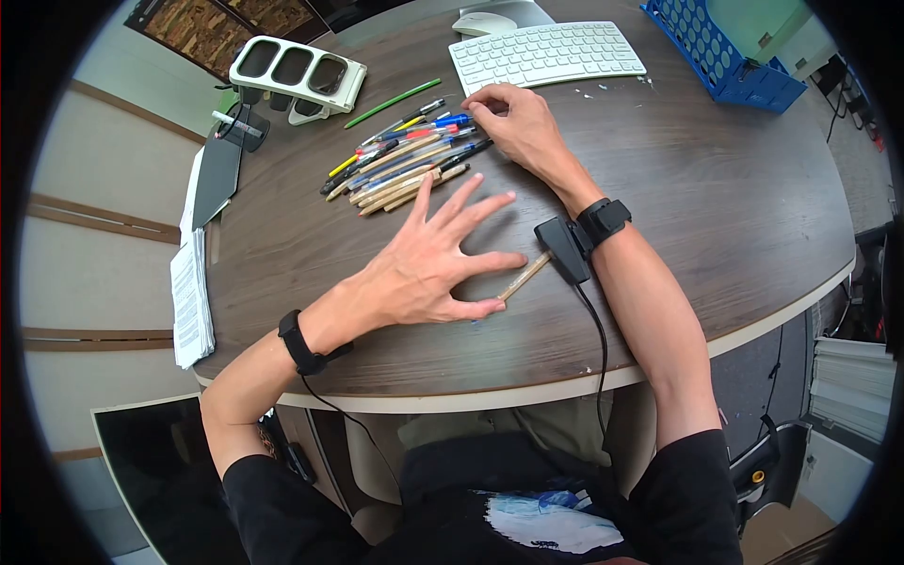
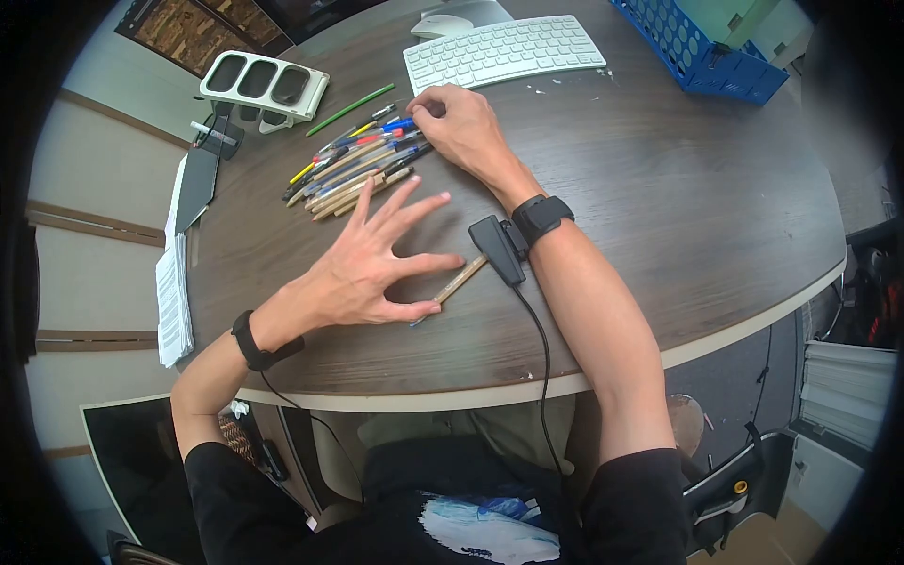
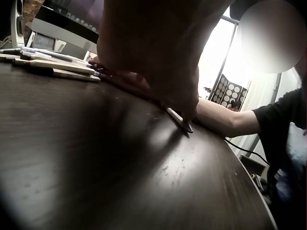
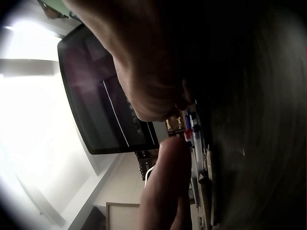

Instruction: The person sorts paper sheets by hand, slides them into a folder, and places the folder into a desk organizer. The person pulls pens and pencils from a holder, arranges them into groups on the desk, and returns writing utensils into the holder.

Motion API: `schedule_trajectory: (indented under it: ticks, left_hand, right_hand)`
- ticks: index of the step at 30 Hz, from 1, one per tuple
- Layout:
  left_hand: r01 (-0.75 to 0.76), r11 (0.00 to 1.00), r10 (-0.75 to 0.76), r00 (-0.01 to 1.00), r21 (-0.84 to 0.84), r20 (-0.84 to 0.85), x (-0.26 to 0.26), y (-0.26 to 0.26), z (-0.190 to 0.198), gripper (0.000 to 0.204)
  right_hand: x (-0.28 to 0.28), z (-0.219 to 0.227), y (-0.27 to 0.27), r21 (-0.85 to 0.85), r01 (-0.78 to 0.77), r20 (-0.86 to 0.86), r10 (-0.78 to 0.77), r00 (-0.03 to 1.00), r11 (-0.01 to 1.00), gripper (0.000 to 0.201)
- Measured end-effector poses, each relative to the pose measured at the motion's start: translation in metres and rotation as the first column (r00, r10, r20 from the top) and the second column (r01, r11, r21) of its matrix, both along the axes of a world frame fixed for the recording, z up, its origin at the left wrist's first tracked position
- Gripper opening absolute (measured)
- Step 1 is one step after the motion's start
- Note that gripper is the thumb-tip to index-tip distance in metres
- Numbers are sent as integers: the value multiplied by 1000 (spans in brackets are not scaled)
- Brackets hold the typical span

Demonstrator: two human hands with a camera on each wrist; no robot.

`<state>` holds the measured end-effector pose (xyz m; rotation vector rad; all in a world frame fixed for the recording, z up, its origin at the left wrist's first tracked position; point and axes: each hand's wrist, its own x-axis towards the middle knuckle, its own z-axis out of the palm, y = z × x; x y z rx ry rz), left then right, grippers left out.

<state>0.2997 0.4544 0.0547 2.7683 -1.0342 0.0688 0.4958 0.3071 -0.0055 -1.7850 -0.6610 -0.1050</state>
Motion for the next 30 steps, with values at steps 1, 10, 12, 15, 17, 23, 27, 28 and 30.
schedule_trajectory:
  ticks: [1,10,12,15,17,23,27,28,30]
  left_hand:
    - [30,1000,-30,999,7,-10,-1,-1,-1,47]
    - [-129,992,125,974,10,189,14,33,-3,21]
    - [-144,989,133,968,35,214,14,45,1,20]
    - [-262,961,237,946,87,222,12,63,5,23]
    - [-313,945,288,933,96,215,15,69,6,30]
    - [-504,860,493,862,85,121,51,93,2,124]
    - [-527,844,530,848,100,-4,81,109,2,137]
    - [-527,845,529,849,94,1,85,112,1,137]
    - [-574,810,586,796,119,-151,95,115,-1,137]
  right_hand:
    - [-1,1,-1,7,2,-5,-2,1000,1000,30]
    - [9,-4,-1,121,-9,-147,27,989,993,31]
    - [12,-8,-1,158,-7,-178,35,983,987,31]
    - [9,-5,-3,134,-2,-158,23,987,991,32]
    - [9,-5,-2,116,-2,-162,21,987,993,32]
    - [10,-6,-2,125,-3,-133,20,991,992,31]
    - [9,-6,-1,135,-6,-144,26,989,991,29]
    - [8,-4,-1,144,-6,-176,31,984,990,29]
    - [6,-3,-2,147,6,-201,23,979,989,28]
